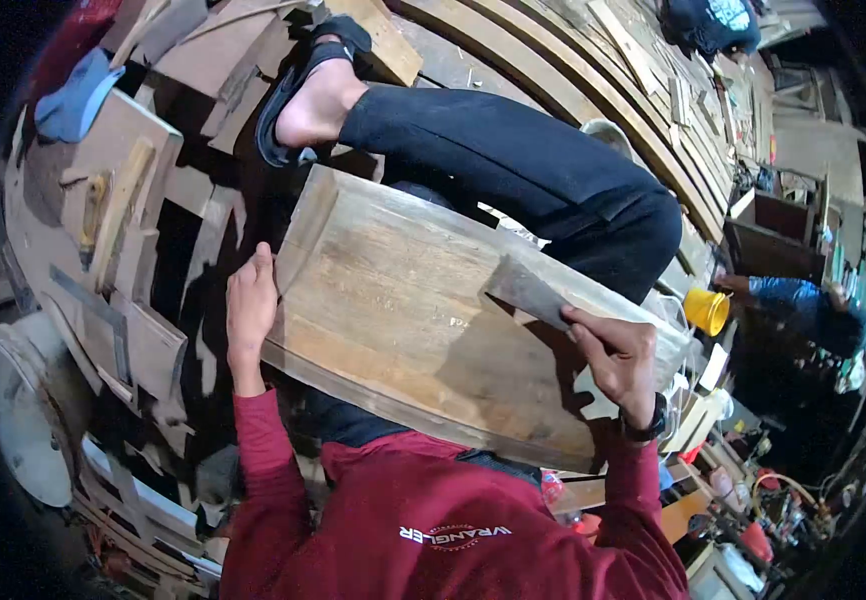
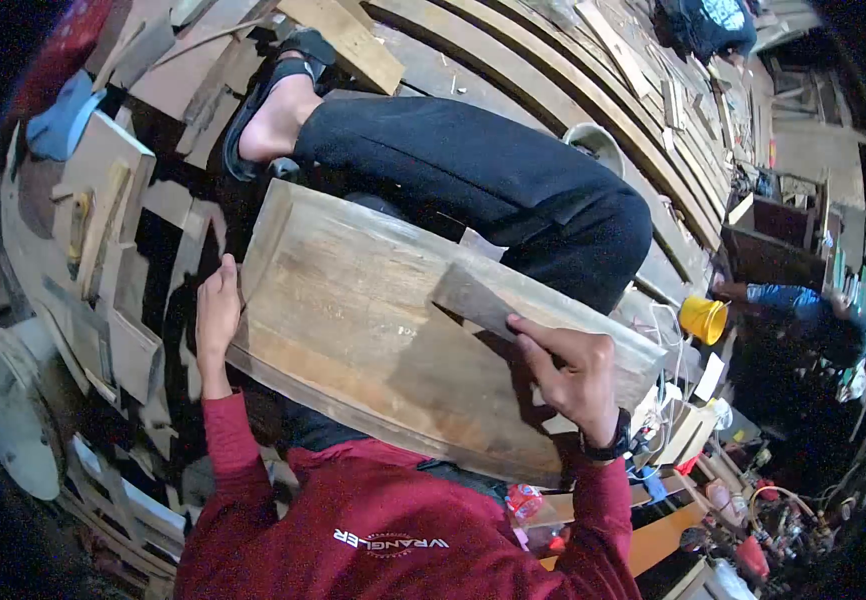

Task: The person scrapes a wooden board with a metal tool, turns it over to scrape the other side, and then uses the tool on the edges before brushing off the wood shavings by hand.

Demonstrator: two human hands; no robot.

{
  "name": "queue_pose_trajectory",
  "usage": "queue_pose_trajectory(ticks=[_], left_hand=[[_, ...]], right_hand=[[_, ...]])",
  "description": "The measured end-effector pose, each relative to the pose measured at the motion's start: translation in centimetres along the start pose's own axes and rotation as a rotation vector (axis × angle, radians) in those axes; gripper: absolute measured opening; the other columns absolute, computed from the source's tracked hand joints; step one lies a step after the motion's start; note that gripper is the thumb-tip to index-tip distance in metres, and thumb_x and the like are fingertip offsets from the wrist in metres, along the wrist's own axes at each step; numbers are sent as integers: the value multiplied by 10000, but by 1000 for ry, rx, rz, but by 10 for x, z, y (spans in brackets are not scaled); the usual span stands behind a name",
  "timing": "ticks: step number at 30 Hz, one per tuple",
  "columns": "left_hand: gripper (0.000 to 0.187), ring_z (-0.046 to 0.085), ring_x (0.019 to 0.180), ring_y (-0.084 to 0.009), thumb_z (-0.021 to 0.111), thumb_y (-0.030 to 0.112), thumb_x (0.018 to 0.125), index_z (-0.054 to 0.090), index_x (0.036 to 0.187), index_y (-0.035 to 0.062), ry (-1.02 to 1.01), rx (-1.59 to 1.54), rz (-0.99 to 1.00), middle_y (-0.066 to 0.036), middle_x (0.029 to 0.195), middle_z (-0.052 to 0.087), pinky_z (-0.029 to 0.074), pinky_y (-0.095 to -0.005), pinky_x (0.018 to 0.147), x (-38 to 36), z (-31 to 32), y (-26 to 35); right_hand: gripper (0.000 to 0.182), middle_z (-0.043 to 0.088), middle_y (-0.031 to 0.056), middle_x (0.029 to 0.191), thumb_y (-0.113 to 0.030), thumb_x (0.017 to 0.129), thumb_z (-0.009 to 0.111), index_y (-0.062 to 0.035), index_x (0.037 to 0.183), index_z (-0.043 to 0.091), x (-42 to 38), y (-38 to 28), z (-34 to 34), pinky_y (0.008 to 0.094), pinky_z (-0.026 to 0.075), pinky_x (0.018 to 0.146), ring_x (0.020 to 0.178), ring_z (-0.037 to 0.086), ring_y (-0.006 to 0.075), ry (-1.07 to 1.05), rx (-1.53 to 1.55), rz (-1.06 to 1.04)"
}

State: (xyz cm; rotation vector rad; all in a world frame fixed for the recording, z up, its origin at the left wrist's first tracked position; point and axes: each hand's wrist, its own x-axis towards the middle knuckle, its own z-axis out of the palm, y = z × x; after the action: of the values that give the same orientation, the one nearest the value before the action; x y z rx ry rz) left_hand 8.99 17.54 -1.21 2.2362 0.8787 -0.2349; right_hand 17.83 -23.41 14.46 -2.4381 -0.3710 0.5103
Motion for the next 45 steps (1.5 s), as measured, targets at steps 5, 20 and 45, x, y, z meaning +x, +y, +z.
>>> queue_pose_trajectory(ticks=[5,20,45], left_hand=[[750,590,893,-545,300,521,1085,661,852,-94,-30,68,-111,-341,839,635,438,-566,767,-7,18,-1],[778,562,781,-550,268,491,1100,597,764,-129,-53,65,-24,-368,765,567,401,-581,704,3,21,-7],[788,575,833,-551,296,516,1087,577,750,-139,-33,-58,-15,-380,788,560,400,-585,714,4,23,-14]], right_hand=[[196,746,183,811,-86,910,704,-40,1085,777,15,9,1,282,536,626,631,708,166,-26,17,23],[182,746,162,777,-115,930,707,-58,1088,778,51,-2,-8,268,519,603,607,693,115,-23,-29,20],[310,736,172,813,-82,844,778,-91,1154,767,21,-1,-21,292,518,620,646,709,199,-225,-185,6]])
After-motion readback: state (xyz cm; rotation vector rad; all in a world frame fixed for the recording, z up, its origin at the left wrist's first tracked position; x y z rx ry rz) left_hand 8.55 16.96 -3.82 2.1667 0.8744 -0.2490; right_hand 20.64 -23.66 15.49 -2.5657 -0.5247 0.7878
